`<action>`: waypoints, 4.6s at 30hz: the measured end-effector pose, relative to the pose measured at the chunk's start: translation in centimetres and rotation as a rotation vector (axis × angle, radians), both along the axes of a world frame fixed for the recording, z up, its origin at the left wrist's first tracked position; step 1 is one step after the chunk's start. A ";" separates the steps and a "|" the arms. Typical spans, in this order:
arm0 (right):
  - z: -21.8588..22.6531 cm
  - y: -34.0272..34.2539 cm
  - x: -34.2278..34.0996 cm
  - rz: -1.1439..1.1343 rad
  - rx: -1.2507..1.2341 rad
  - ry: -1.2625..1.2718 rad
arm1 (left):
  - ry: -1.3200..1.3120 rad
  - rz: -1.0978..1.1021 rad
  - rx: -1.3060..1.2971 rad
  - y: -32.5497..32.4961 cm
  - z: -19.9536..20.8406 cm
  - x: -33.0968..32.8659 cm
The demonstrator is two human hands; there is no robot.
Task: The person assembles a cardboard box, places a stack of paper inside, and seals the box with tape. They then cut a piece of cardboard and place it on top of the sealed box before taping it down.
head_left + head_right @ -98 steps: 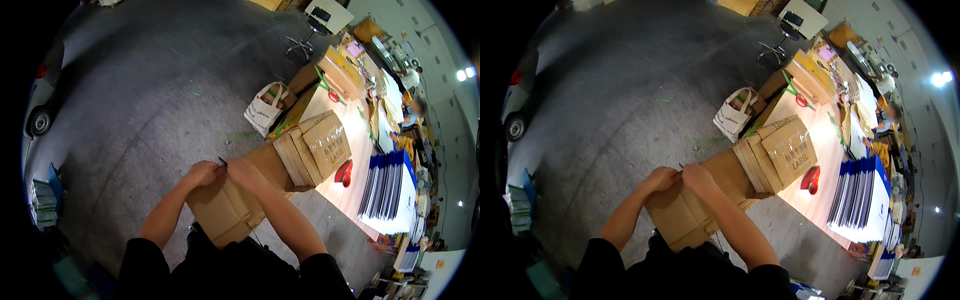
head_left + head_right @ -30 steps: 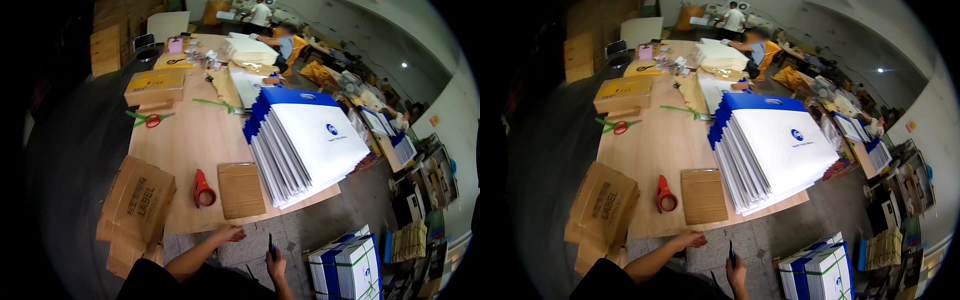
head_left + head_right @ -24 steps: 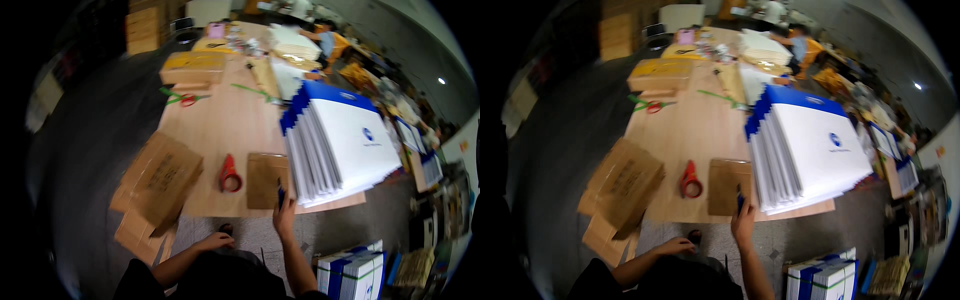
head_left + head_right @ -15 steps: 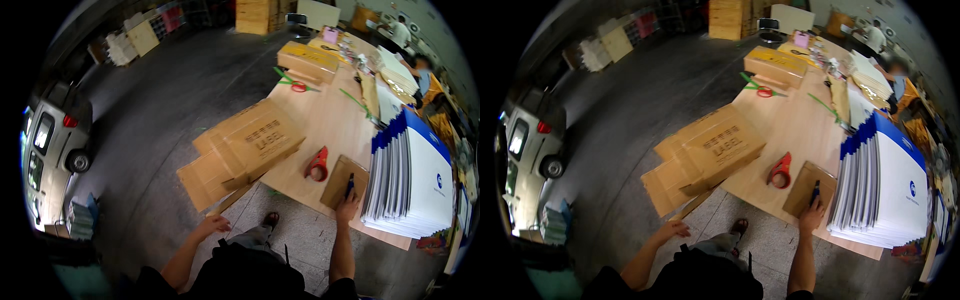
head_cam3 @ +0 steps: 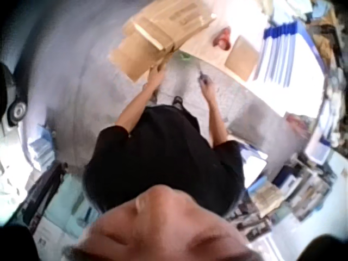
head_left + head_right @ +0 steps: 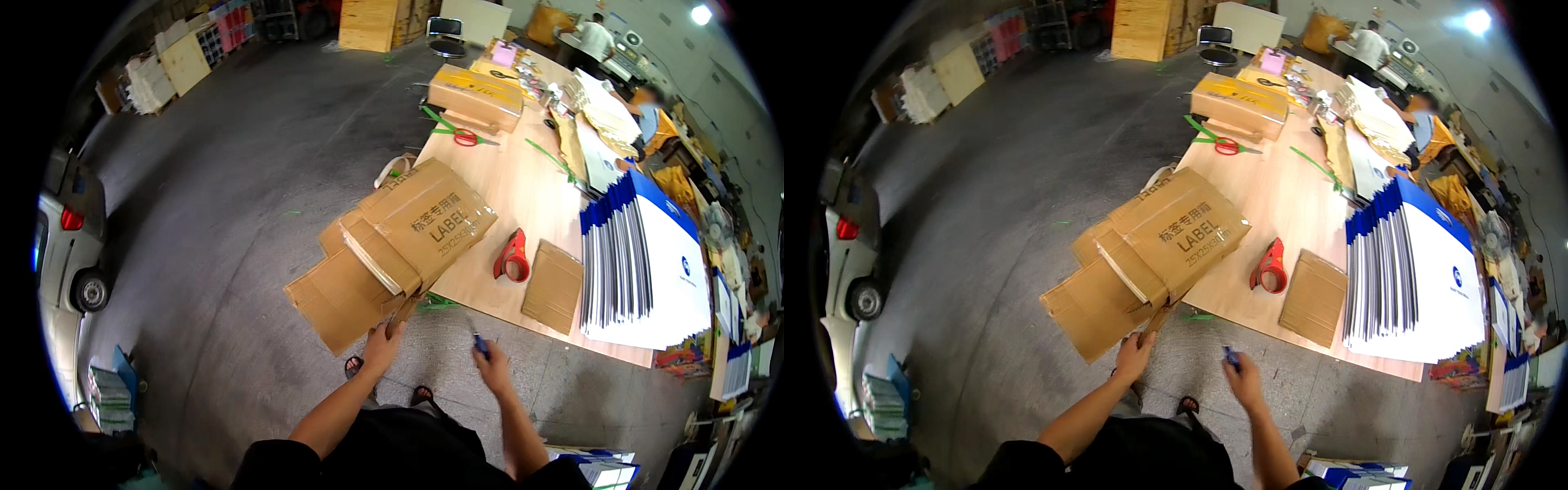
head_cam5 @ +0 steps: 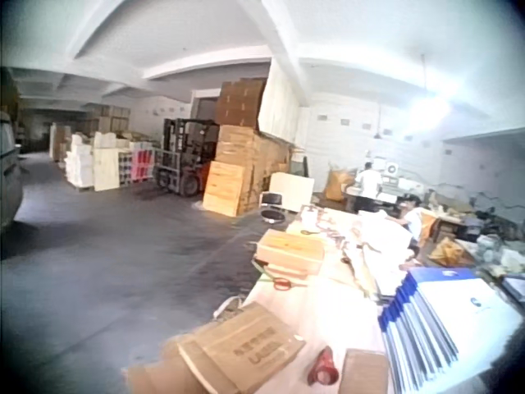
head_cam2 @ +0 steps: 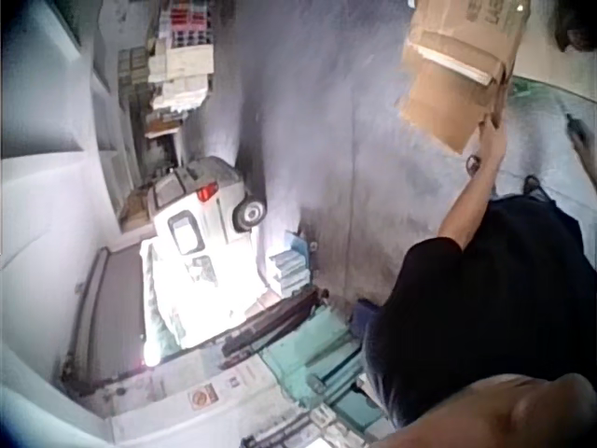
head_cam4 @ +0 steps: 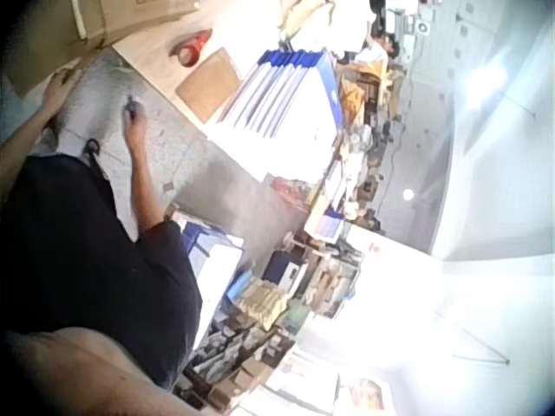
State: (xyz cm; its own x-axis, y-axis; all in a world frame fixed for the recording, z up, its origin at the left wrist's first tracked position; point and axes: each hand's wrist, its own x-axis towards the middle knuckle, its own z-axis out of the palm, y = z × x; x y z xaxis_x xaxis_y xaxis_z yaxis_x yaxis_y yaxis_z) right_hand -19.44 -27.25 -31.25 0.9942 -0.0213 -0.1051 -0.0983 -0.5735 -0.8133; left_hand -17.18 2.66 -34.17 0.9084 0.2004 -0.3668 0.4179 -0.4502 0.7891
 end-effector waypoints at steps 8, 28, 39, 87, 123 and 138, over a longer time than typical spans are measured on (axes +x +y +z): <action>2.7 10.8 5.4 0.343 -0.511 -0.147 | 0.043 -0.168 0.208 2.9 1.7 -0.4; 8.3 13.0 15.8 1.158 -1.234 -0.781 | 0.029 -0.077 -0.277 0.9 0.5 -1.5; 10.7 14.0 15.3 1.290 -1.209 -0.920 | 0.239 -0.010 0.267 2.0 -5.1 -1.6; -2.8 6.3 6.4 0.261 -0.001 -0.293 | 0.161 -0.082 -0.335 3.1 -5.2 -4.4; 1.1 10.1 9.4 0.570 -0.508 -0.082 | 0.018 -0.083 0.514 4.0 4.4 -5.0; -1.1 8.9 14.1 0.872 -0.961 -0.270 | -0.059 -0.259 0.487 2.8 4.4 -3.3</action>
